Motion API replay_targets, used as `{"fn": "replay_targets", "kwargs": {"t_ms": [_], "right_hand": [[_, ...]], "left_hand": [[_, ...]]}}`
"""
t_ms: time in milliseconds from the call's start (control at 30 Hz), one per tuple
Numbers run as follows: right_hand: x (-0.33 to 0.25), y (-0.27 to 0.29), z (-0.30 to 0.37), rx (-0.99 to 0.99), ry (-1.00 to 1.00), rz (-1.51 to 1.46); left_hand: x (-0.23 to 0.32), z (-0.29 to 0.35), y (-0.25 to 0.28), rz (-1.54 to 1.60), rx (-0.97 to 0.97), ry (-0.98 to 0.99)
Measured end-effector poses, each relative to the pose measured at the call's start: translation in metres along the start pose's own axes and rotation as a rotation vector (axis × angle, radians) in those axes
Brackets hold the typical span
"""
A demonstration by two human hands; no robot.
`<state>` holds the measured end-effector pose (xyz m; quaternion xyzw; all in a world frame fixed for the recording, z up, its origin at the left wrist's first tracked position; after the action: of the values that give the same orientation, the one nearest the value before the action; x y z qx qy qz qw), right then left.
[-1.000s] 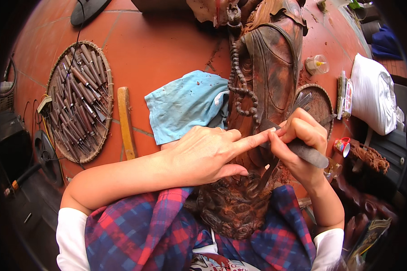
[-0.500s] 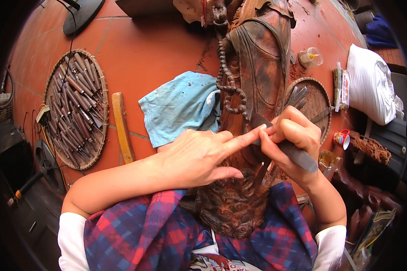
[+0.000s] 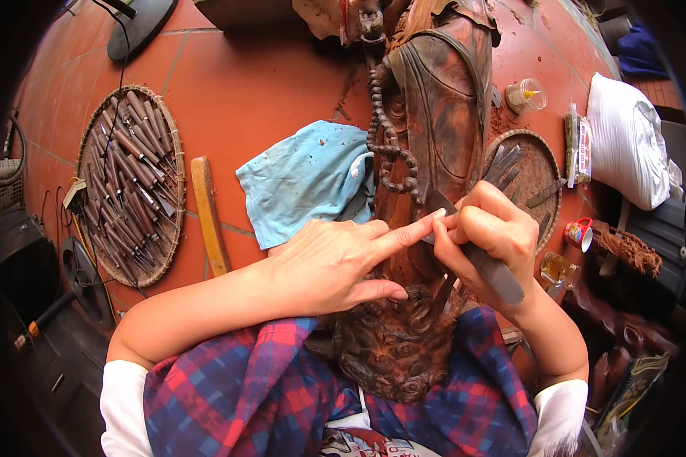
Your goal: The person carves a wooden statue using various chisels and carving knives. They switch between different tools to refine details on the statue's surface, occasionally wiping away wood shavings with a cloth.
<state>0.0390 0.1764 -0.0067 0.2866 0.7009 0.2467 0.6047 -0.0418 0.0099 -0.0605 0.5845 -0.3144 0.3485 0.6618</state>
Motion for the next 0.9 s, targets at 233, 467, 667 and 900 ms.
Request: {"fn": "replay_targets", "kwargs": {"t_ms": [233, 467, 667, 900], "right_hand": [[0.001, 0.002, 0.001, -0.001, -0.069, 0.004], [-0.002, 0.004, 0.007, -0.010, -0.092, 0.022], [-0.005, 0.002, 0.017, -0.021, -0.125, -0.014], [0.000, -0.001, 0.018, 0.031, -0.126, -0.037]], "left_hand": [[-0.001, -0.001, 0.002, 0.005, 0.018, -0.002], [0.000, 0.000, 0.001, 0.024, -0.016, 0.014], [0.003, 0.001, -0.007, 0.057, -0.069, 0.016], [0.003, 0.000, -0.004, 0.051, -0.119, 0.032]]}}
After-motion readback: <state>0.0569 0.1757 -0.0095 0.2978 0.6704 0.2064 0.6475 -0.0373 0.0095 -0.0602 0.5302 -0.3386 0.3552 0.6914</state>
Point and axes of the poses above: each hand's wrist, its own z-axis away from the middle knuckle, its own y-axis out of the back of the hand, x = y × z, the point moved 3 cm from there along -z, towards the middle knuckle, and after that the axes turned 7 degrees about -x, right-handed, at the moved point
